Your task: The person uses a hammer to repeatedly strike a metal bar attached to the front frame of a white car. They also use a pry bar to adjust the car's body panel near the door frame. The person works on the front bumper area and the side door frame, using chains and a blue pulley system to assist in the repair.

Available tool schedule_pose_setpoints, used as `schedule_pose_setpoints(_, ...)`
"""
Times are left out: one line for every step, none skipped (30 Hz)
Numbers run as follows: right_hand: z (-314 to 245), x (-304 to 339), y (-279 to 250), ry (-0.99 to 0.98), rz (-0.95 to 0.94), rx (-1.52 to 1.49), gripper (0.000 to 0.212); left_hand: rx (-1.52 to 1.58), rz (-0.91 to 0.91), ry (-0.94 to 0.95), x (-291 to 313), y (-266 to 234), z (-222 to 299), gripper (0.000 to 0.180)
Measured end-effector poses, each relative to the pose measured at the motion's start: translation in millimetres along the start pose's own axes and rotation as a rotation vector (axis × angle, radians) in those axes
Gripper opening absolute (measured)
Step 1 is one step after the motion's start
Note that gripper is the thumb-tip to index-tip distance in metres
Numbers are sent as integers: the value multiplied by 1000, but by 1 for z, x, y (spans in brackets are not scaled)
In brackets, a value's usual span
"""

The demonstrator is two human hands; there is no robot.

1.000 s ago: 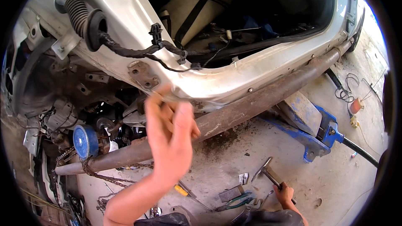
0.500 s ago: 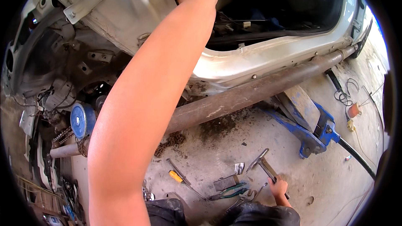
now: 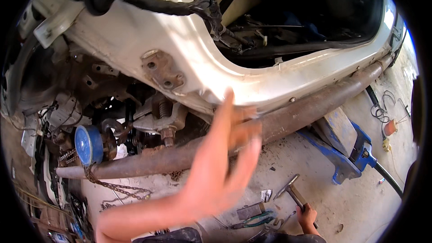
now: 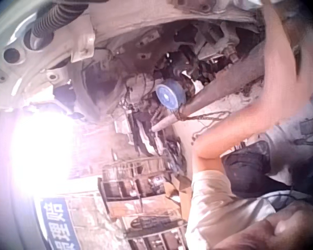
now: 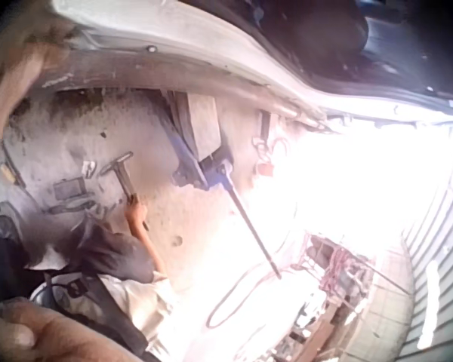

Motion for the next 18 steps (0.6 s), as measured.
schedule_pose_setpoints(2, 2, -2, 27, 3, 0, 39, -80, -99, 88, 18, 6, -9, 64)
schedule_pose_setpoints(4, 5, -4, 56, -5, -14, 38, -158, -248, 87, 38, 17, -25, 62)
schedule_pose_setpoints(-5, 0, 1, 22, -9, -20, 37, -282, -358, 69, 67, 21, -31, 59)
schedule_pose_setpoints(-7, -2, 4, 21, -7, -8, 37, -339, -289, 147, 79, 21, -37, 36)
schedule_pose_setpoints(-8, -2, 4, 28, -4, 5, 36, -364, -352, 61, 96, 25, -63, 35)
schedule_pose_setpoints(-11, -2, 3, 35, -38, -7, 35, -395, -415, -25, 114, 28, -88, 34)
schedule_pose_setpoints(-14, -1, 0, 19, -30, -7, 35, -393, -597, -282, 138, 29, -136, 55)
schedule_pose_setpoints(-14, 1, -1, 7, -18, -5, 35, -364, -503, -324, 139, 20, -162, 52)
schedule_pose_setpoints(-13, 2, 0, -6, -7, 3, 34, -328, -407, -366, 139, 12, -189, 49)
schedule_pose_setpoints(-8, 2, 5, -12, -9, -17, 33, -291, -311, -407, 136, 3, -213, 46)
schedule_pose_setpoints(-15, 1, 0, -35, -54, 46, 30, -389, -213, -411, 128, -10, -237, 44)
schedule_pose_setpoints(-23, 2, -13, -56, -102, 112, 28, -483, -117, -416, 121, -21, -257, 41)
schedule_pose_setpoints(-29, 2, -17, -78, -149, 175, 28, -595, 0, -248, 105, -30, -263, 41)
schedule_pose_setpoints(-28, 3, -16, -77, -143, 182, 27, -696, 114, -72, 86, -33, -263, 42)
schedule_pose_setpoints(-29, 0, -10, -115, -142, 177, 27, -240, 301, -197, 77, -51, -271, 46)
schedule_pose_setpoints(-23, 2, -6, -114, -135, 189, 26, 256, 447, -304, 63, -54, -292, 51)
schedule_pose_setpoints(-16, 3, -1, -88, -83, 147, 26, -11, 531, -133, 51, -61, -290, 39)
schedule_pose_setpoints(-10, 4, 6, -59, -32, 102, 29, -280, 602, 42, 41, -63, -282, 28)
Point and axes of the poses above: each hand's wrist, its own x-axis away from the middle knuckle, its own y-axis out of the palm, z = x × y, the point moved 7 cm from there along -x, towards the middle knuckle, and after that the axes turned 8 degrees about x, right-handed, at the moved point
